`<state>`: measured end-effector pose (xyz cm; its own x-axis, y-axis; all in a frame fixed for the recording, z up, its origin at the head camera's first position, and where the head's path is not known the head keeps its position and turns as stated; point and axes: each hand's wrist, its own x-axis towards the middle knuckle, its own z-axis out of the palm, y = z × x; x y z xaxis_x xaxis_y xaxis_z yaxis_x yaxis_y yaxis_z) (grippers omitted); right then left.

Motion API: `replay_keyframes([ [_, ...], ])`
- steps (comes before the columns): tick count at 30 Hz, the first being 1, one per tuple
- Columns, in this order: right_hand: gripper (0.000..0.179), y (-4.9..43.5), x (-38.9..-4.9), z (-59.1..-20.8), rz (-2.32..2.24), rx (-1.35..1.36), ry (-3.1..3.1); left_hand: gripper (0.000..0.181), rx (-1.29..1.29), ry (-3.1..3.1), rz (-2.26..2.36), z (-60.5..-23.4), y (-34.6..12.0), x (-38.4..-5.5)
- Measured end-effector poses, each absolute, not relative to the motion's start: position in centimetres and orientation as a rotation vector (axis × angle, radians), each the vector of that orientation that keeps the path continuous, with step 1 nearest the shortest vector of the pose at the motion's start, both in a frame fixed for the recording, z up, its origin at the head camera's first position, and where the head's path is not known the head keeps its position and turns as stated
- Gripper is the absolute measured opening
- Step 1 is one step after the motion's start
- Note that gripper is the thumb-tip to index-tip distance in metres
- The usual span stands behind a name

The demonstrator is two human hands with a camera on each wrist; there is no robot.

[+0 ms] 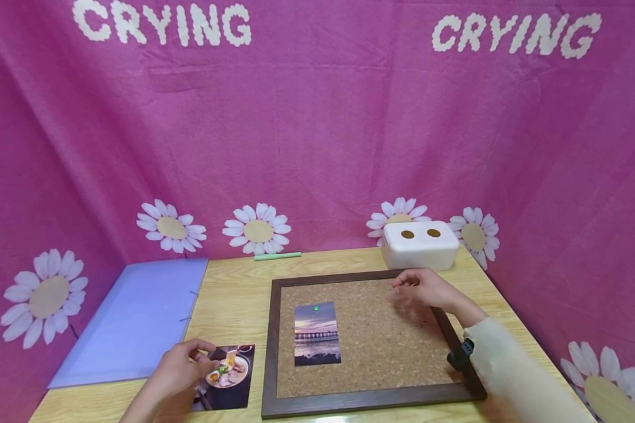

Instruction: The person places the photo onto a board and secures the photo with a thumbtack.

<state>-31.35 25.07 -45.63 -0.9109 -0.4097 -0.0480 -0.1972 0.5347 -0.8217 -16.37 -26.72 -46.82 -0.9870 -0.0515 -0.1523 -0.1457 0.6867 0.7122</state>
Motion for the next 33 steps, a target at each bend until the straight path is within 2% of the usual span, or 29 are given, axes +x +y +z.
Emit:
replay_keyframes([
  [10,0.027,28.5,-31.0,-45.8,-1.289,-0.367,2.591,0.035,-0.182,2.847,1.049,-47.4,-28.4,-15.3],
  [21,0.031,31.1,-30.7,-46.6,-1.309,-0.246,2.578,0.049,-0.199,2.876,0.894,-48.2,-28.3,-14.9],
  [33,0.025,34.0,-30.6,-48.3,-1.349,-0.197,2.547,0.050,-0.174,2.922,0.827,-48.2,-28.1,-15.0],
])
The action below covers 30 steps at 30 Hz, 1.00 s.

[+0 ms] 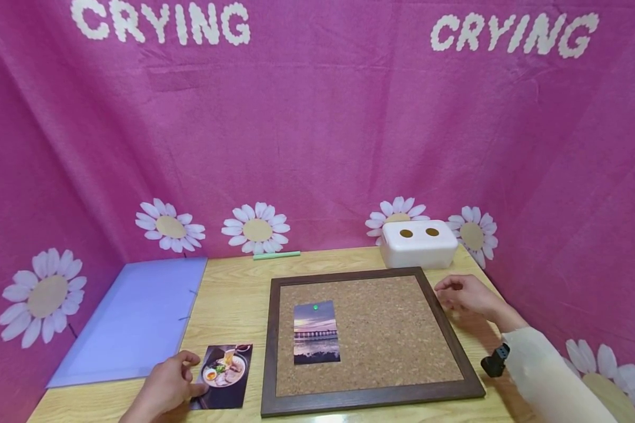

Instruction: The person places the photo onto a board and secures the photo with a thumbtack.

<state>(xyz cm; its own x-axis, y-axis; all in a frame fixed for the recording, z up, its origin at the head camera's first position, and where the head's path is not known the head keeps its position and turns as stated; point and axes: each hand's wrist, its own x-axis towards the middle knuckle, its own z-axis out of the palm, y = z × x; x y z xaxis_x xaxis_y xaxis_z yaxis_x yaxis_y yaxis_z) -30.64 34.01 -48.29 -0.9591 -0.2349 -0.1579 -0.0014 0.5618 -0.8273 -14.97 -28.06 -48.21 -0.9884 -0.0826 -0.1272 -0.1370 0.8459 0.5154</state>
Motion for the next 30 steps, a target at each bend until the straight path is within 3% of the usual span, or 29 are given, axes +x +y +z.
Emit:
replay_keyframes([
  [12,0.021,35.4,-30.3,-49.4,-1.208,-0.161,2.667,0.047,-0.208,2.846,1.018,-48.5,-28.7,-15.1],
  [21,0.011,36.3,-30.3,-50.4,-1.066,-0.162,2.778,0.029,-0.166,2.732,1.174,-48.4,-29.8,-15.3],
  [30,0.007,36.1,-30.1,-50.3,-0.986,-0.170,2.843,0.044,0.011,2.460,1.395,-47.7,-31.2,-15.7],
])
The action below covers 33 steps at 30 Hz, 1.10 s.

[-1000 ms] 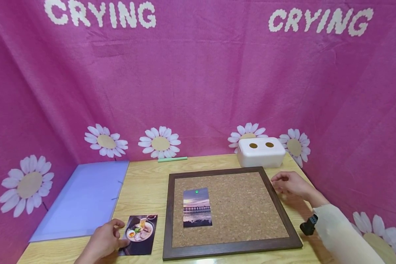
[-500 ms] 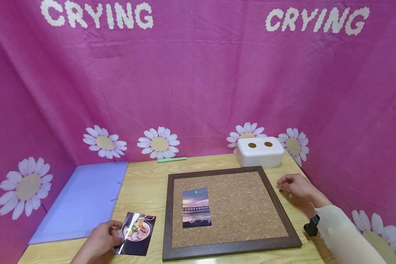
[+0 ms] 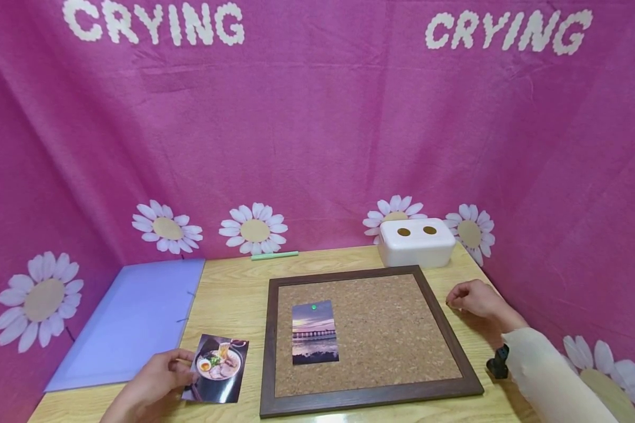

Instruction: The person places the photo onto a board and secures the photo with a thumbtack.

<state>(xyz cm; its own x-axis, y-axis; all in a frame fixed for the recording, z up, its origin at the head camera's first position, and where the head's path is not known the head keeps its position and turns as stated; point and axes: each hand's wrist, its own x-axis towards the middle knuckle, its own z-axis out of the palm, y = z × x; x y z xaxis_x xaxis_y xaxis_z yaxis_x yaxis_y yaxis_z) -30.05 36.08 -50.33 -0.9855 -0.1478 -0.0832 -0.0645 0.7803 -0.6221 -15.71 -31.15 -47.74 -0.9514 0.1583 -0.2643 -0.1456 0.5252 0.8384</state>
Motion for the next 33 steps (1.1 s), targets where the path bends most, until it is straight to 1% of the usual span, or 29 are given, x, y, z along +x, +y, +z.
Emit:
replay_keyframes([
  [4,0.009,36.1,-30.2,-50.0,-0.957,-0.171,2.858,0.049,0.050,2.407,1.446,-47.2,-31.1,-16.1],
  [9,0.007,36.0,-30.2,-49.0,-1.077,-0.119,2.802,0.056,0.059,2.358,1.541,-46.5,-30.6,-16.8],
  [15,0.008,35.8,-30.2,-47.7,-1.173,-0.094,2.813,0.065,0.001,2.336,1.609,-45.6,-28.9,-17.6],
  [19,0.009,35.7,-30.2,-46.8,-1.165,-0.093,2.854,0.067,0.007,2.291,1.665,-45.2,-27.5,-18.0],
  [27,0.013,34.8,-30.1,-45.5,-1.297,-0.158,2.822,0.057,0.015,2.227,1.728,-45.0,-23.9,-19.2],
  [33,0.024,34.1,-30.2,-44.9,-1.371,-0.208,2.812,0.045,-0.013,2.211,1.729,-45.0,-20.6,-20.3],
])
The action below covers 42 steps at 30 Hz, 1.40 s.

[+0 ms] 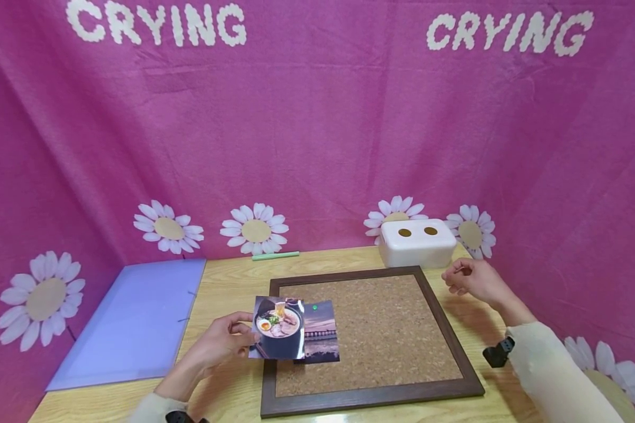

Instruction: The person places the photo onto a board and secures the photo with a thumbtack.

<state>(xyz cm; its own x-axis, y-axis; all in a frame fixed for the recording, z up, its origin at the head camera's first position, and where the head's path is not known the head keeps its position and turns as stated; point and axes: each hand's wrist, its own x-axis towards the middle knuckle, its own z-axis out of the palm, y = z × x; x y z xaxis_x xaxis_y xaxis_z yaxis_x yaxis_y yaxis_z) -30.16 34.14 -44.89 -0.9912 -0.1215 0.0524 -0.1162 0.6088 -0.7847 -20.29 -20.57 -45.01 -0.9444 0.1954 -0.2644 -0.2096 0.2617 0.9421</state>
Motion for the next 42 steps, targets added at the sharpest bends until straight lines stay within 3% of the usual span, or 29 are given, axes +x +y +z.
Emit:
replay_keyframes([
  [7,0.032,33.0,-30.2,-43.9,-1.524,-0.283,2.687,0.042,0.060,2.245,1.695,-45.3,-16.6,-21.3],
  [17,0.026,31.1,-30.1,-43.1,-1.520,-0.413,2.602,0.042,0.117,2.208,1.713,-45.9,-11.8,-22.4],
  [42,0.021,28.7,-30.6,-43.4,-1.408,-0.409,2.590,0.039,0.106,2.182,1.672,-46.4,-3.3,-24.9],
])
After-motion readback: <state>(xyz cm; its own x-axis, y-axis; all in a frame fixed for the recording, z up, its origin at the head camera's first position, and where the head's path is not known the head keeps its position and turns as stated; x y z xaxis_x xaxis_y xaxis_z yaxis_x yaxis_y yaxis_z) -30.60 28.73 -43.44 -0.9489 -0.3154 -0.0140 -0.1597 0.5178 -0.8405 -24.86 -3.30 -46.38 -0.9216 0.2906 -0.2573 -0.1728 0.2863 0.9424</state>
